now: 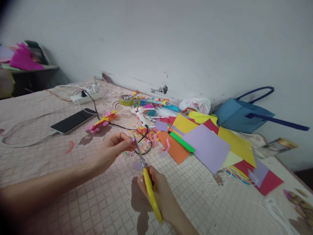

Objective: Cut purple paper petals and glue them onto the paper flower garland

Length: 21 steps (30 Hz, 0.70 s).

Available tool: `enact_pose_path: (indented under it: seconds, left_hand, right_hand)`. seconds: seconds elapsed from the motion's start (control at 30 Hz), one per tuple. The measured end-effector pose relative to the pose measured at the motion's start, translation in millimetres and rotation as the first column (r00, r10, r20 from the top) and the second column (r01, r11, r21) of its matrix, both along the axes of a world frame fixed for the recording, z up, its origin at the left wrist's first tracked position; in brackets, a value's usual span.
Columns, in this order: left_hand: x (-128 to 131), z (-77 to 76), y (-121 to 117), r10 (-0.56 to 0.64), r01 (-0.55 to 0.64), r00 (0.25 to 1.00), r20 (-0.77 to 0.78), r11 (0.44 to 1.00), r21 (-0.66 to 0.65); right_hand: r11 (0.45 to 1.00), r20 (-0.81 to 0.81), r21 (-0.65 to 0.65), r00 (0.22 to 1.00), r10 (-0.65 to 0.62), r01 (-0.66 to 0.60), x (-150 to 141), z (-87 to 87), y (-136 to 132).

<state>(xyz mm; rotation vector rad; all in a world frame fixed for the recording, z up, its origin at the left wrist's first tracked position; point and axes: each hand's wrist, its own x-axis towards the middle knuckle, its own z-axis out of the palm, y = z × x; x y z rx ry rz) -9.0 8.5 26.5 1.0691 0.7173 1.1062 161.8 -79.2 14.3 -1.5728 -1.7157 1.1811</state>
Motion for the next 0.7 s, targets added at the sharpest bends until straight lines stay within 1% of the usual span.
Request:
enact_pose_path:
  seconds: [0.1, 0.23, 0.37, 0.7]
  left_hand:
    - [1, 0.7, -1, 0.014, -0.014, 1.0, 0.012, 1.0, -0.013]
    - [3, 2.1, -1, 0.03, -0.029, 0.999, 0.032, 0.999, -0.039]
    - [3, 1.6, -1, 0.033, -0.033, 0.999, 0.017, 0.999, -0.043]
    - [2, -3.1, -1, 0.021, -0.019, 0.999, 0.046, 0.999, -0.045]
  right_hand:
    - [1.0, 0.016, 0.021, 1.0, -0.013, 0.012, -1, -1.2, 0]
    - [0.999, 0.024, 0.047, 0.999, -0.026, 0.024, 0, -7.6, 0]
    - [0.997, 0.023, 0.073, 0.999, -0.029, 0.027, 0, -11.1, 1]
    - [0.998, 0.002, 0.049, 0.999, -0.039, 0.039, 0, -11.3, 1]
